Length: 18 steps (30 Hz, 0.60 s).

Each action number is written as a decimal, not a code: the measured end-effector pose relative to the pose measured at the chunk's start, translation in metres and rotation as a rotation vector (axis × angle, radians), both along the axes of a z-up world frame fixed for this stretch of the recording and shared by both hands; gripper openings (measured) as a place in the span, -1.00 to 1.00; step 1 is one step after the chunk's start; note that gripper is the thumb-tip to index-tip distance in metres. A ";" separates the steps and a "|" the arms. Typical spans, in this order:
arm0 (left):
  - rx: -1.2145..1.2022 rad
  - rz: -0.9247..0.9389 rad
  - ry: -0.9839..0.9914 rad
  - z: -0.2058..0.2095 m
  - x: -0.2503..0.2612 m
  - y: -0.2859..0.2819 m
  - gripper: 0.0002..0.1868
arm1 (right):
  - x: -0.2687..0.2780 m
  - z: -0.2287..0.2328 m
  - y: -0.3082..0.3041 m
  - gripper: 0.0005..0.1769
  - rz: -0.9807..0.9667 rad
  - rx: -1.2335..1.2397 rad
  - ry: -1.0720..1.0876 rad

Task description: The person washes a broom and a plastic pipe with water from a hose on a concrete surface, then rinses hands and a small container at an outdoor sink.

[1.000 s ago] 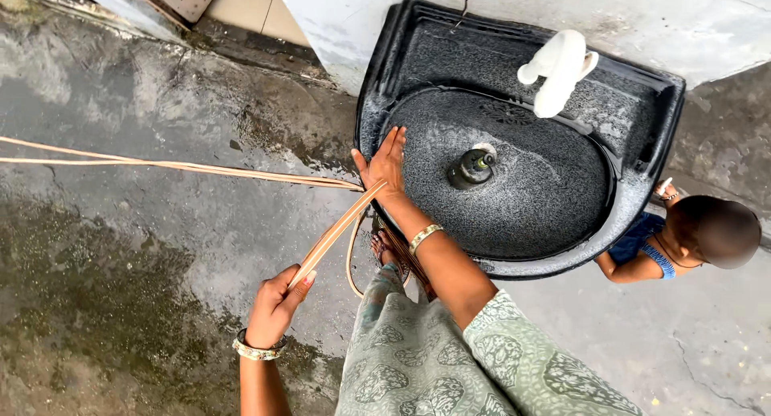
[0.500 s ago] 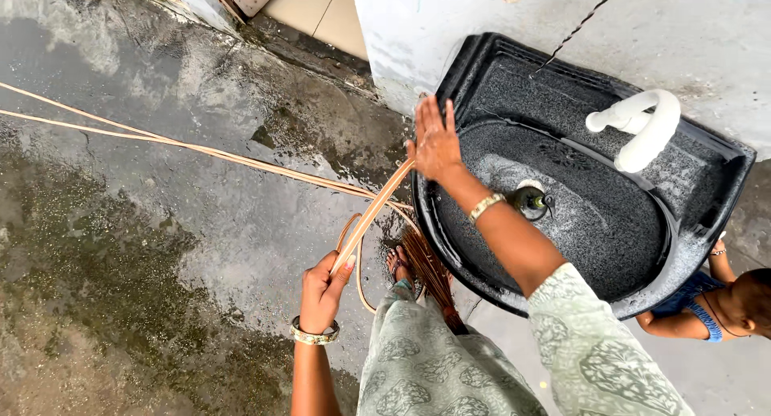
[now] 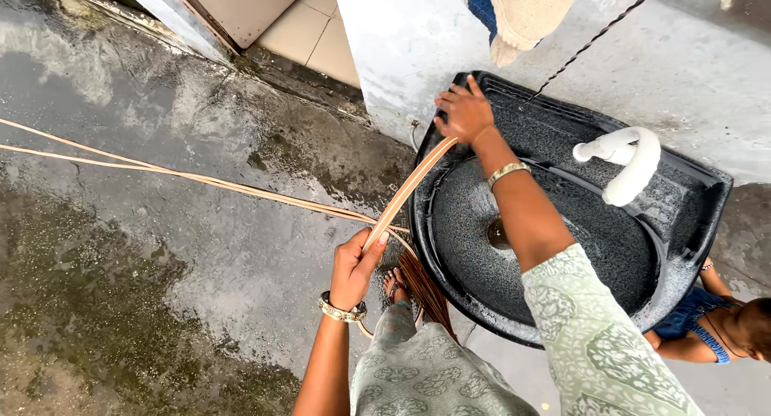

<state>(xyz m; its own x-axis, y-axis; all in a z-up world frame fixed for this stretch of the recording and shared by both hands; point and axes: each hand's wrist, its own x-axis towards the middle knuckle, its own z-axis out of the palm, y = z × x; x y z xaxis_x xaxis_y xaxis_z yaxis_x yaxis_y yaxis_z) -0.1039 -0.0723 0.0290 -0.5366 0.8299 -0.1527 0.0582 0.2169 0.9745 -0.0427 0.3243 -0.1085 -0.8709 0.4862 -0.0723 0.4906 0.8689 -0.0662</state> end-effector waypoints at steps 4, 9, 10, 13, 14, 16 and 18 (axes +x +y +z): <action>0.058 -0.030 0.015 -0.006 -0.001 0.021 -0.63 | -0.006 0.000 -0.019 -0.59 -0.394 -0.175 0.153; 0.058 -0.002 -0.028 -0.031 0.005 0.031 -0.66 | 0.029 -0.022 -0.124 -0.28 -0.299 0.277 0.450; 0.060 -0.009 -0.030 -0.036 0.006 0.031 -0.66 | 0.030 -0.015 -0.124 -0.23 -0.271 0.184 0.480; 0.007 0.014 -0.067 -0.046 0.006 0.030 -0.68 | 0.023 0.023 -0.085 -0.45 -0.274 -0.027 0.380; 0.040 0.016 -0.103 -0.049 0.005 0.031 -0.67 | 0.018 0.037 -0.065 -0.70 -0.297 -0.138 0.252; 0.073 0.014 -0.141 -0.050 0.001 0.033 -0.65 | 0.015 0.055 -0.051 -0.71 -0.261 -0.188 0.093; 0.113 0.018 -0.250 -0.050 0.000 0.039 -0.72 | 0.020 0.057 -0.040 -0.73 -0.230 -0.238 -0.071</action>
<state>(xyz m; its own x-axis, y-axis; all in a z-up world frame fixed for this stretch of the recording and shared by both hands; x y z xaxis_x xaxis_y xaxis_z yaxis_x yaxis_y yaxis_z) -0.1035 -0.0331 -0.0206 -0.5090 0.8397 -0.1893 -0.1902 0.1048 0.9761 -0.0229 0.2845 -0.0511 -0.7292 0.6313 -0.2640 0.6824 0.6994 -0.2126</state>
